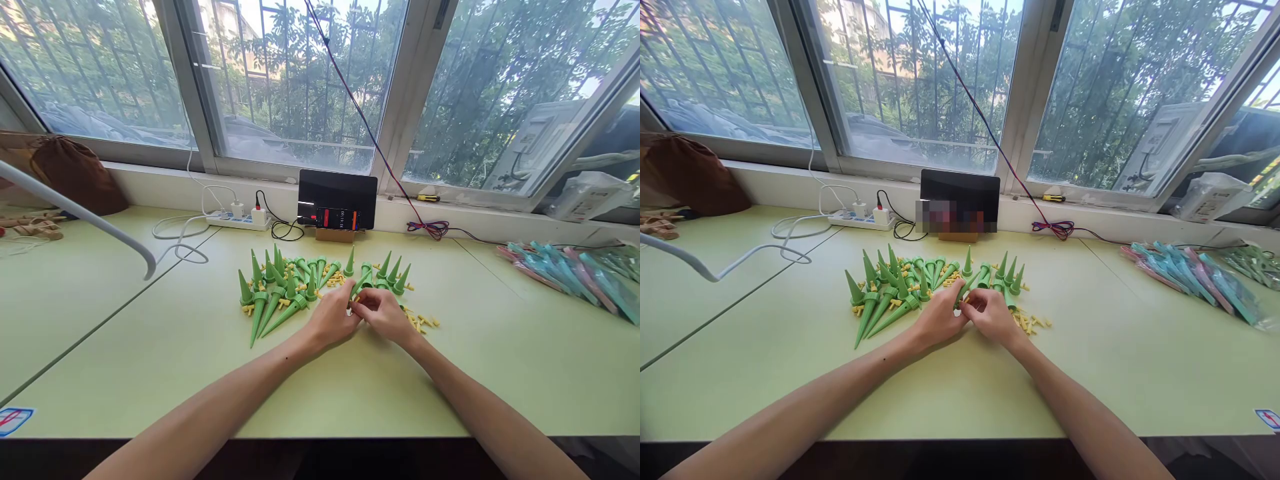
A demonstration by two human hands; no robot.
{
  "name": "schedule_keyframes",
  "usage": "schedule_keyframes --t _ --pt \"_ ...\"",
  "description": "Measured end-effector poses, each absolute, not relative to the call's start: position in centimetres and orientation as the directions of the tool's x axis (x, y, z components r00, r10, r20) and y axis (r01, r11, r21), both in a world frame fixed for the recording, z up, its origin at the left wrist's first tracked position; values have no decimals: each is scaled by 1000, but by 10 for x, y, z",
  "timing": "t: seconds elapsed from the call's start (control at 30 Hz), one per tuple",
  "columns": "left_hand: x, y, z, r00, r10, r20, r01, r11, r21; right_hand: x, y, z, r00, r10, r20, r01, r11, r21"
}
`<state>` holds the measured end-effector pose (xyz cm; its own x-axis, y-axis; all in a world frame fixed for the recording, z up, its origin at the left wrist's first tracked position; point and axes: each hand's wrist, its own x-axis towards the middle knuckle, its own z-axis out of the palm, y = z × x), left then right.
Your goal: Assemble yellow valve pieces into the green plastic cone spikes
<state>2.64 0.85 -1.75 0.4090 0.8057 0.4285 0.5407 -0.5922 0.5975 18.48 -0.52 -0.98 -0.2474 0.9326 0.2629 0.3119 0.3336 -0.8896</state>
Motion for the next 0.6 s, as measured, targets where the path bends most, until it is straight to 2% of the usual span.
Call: schedule_keyframes --t 0.27,0.6 --pt "27 8 -18 424 800 425 530 -600 599 184 -9 -7 -235 913 332 388 402 -830" --pt "27 7 -18 414 800 435 533 -600 597 186 -6 -10 -250 902 353 399 428 -811"
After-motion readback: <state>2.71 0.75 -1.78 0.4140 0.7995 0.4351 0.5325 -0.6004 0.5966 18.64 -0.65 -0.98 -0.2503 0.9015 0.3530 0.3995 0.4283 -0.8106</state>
